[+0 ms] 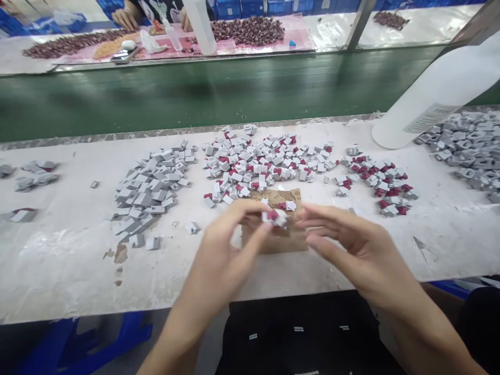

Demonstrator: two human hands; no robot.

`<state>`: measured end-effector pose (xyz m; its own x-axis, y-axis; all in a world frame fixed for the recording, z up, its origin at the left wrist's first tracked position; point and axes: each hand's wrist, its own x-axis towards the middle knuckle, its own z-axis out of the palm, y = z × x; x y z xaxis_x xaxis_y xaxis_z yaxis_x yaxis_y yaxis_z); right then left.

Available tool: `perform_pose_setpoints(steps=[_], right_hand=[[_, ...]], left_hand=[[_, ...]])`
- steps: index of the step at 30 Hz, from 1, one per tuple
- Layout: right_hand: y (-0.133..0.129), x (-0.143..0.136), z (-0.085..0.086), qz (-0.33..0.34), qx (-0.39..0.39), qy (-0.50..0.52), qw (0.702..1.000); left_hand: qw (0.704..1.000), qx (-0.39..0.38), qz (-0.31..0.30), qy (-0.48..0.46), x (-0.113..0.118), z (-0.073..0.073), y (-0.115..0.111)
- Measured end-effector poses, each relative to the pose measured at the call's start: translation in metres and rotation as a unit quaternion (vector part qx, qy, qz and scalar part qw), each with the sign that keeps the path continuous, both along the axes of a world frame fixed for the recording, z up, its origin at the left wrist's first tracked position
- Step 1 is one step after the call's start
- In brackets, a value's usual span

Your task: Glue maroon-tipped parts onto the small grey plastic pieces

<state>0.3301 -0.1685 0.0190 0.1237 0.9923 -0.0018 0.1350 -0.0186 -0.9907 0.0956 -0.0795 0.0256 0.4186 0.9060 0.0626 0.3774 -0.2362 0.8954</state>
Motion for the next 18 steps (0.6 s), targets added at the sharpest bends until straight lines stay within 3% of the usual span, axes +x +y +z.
perform_pose_setpoints(steps=[3,6,8,11,15,18], right_hand=[[0.0,0.036,0.005,-0.156,0.032,-0.164,0.974],[-0.002,0.084,0.005,-0.275,-0.017,-0.332,0.902],[-0.006,0.11,0.001,-0.277,-0.08,-0.399,0.87],[-0.014,0.13,-0.01,-0.222,-0.124,-0.46,0.851],[-0.018,0.128,-0.021,-0.211,-0.104,-0.489,0.84],[-0.018,0.121,-0.021,-0.21,-0.087,-0.485,0.844]], left_hand=[[0.977,0.12,0.137,0.109,-0.01,-0.005,0.024],[0.958,0.115,0.207,0.164,-0.02,-0.019,0.046],[0.955,0.093,0.212,0.187,-0.023,-0.029,0.055],[0.943,0.115,0.213,0.229,-0.021,-0.035,0.059],[0.933,0.126,0.224,0.25,-0.022,-0.03,0.05],[0.92,0.151,0.231,0.277,-0.039,-0.032,0.042]])
